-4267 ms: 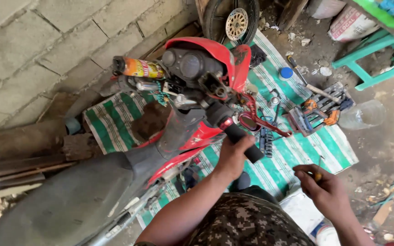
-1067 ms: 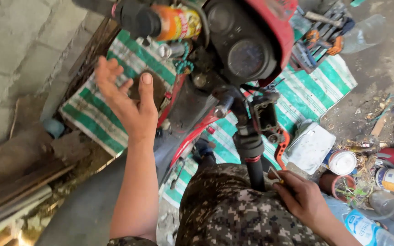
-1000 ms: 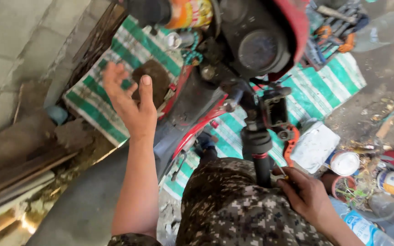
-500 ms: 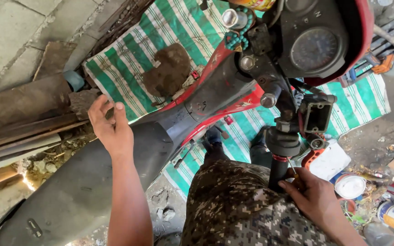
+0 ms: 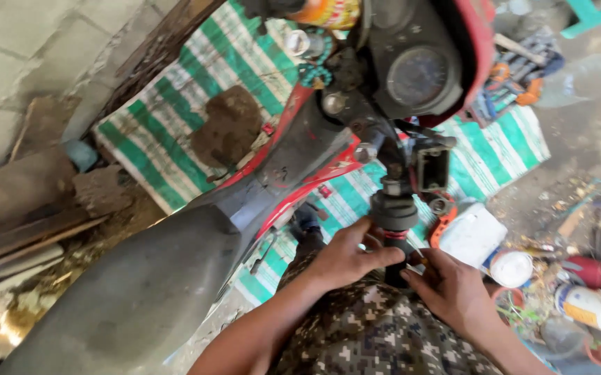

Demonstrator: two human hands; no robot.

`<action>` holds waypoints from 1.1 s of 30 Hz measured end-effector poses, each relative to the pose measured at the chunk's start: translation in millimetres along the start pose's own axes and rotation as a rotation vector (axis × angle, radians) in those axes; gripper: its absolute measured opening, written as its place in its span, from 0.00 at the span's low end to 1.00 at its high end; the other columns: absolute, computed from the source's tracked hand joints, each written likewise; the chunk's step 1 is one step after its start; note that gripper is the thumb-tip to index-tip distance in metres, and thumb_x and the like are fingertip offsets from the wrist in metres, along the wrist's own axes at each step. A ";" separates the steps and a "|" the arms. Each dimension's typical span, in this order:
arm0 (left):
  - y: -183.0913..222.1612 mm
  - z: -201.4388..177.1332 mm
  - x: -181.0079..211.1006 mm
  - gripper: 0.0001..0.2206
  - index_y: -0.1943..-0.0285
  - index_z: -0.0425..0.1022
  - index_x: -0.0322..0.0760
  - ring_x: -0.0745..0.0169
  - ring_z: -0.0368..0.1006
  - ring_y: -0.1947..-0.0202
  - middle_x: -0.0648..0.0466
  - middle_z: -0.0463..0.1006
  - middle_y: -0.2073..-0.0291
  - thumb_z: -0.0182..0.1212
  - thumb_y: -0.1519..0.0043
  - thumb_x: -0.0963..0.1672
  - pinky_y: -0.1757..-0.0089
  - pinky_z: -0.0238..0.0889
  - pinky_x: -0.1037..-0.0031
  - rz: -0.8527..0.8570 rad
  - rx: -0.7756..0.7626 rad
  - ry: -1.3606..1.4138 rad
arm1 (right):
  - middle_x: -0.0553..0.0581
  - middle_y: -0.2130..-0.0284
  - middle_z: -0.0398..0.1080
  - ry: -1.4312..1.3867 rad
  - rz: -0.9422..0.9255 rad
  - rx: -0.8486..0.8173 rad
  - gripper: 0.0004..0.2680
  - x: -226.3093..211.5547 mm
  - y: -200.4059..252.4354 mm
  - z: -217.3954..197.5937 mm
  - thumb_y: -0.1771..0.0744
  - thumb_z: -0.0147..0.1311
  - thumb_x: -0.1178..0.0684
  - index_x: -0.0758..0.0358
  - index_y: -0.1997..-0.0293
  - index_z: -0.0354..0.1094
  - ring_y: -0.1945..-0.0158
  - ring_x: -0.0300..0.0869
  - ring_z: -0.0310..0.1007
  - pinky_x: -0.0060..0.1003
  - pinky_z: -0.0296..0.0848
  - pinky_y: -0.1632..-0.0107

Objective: Repairing the brake system of a motorcycle by adding brake fluid and adjusting the master cylinder with a screwdriver.

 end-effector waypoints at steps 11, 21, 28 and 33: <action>-36.3 28.2 -26.8 0.20 0.50 0.81 0.44 0.53 0.78 0.55 0.52 0.82 0.57 0.69 0.44 0.55 0.51 0.72 0.59 -0.058 -0.100 -0.060 | 0.57 0.57 0.78 0.000 -0.133 0.265 0.16 -43.2 59.3 -97.1 0.30 0.55 0.54 0.69 0.36 0.74 0.68 0.43 0.81 0.37 0.88 0.68; -57.9 51.9 -47.4 0.25 0.32 0.75 0.45 0.55 0.79 0.41 0.53 0.78 0.36 0.70 0.41 0.41 0.43 0.75 0.53 0.127 -0.287 0.447 | 0.54 0.54 0.81 0.152 -0.156 0.449 0.13 -56.3 53.4 -124.1 0.29 0.60 0.56 0.55 0.36 0.78 0.61 0.44 0.81 0.42 0.77 0.60; -62.3 56.5 -53.2 0.26 0.29 0.75 0.47 0.52 0.79 0.42 0.52 0.79 0.36 0.71 0.40 0.41 0.43 0.77 0.45 0.155 -0.350 0.470 | 0.56 0.50 0.78 0.099 -0.178 0.413 0.14 -61.8 51.5 -120.9 0.29 0.54 0.60 0.57 0.36 0.76 0.74 0.44 0.71 0.42 0.69 0.68; -65.2 59.8 -51.1 0.26 0.30 0.75 0.45 0.52 0.80 0.42 0.52 0.79 0.34 0.70 0.41 0.41 0.45 0.75 0.48 0.204 -0.379 0.513 | 0.55 0.48 0.79 0.104 -0.181 0.447 0.14 -56.1 54.6 -120.2 0.29 0.57 0.59 0.57 0.35 0.76 0.59 0.43 0.83 0.39 0.77 0.61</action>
Point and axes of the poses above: each hand's wrist, its own y-axis away from the middle knuckle, its own z-axis out of the palm, x = y × z, the point moved 9 cm from there along -y, towards the middle knuckle
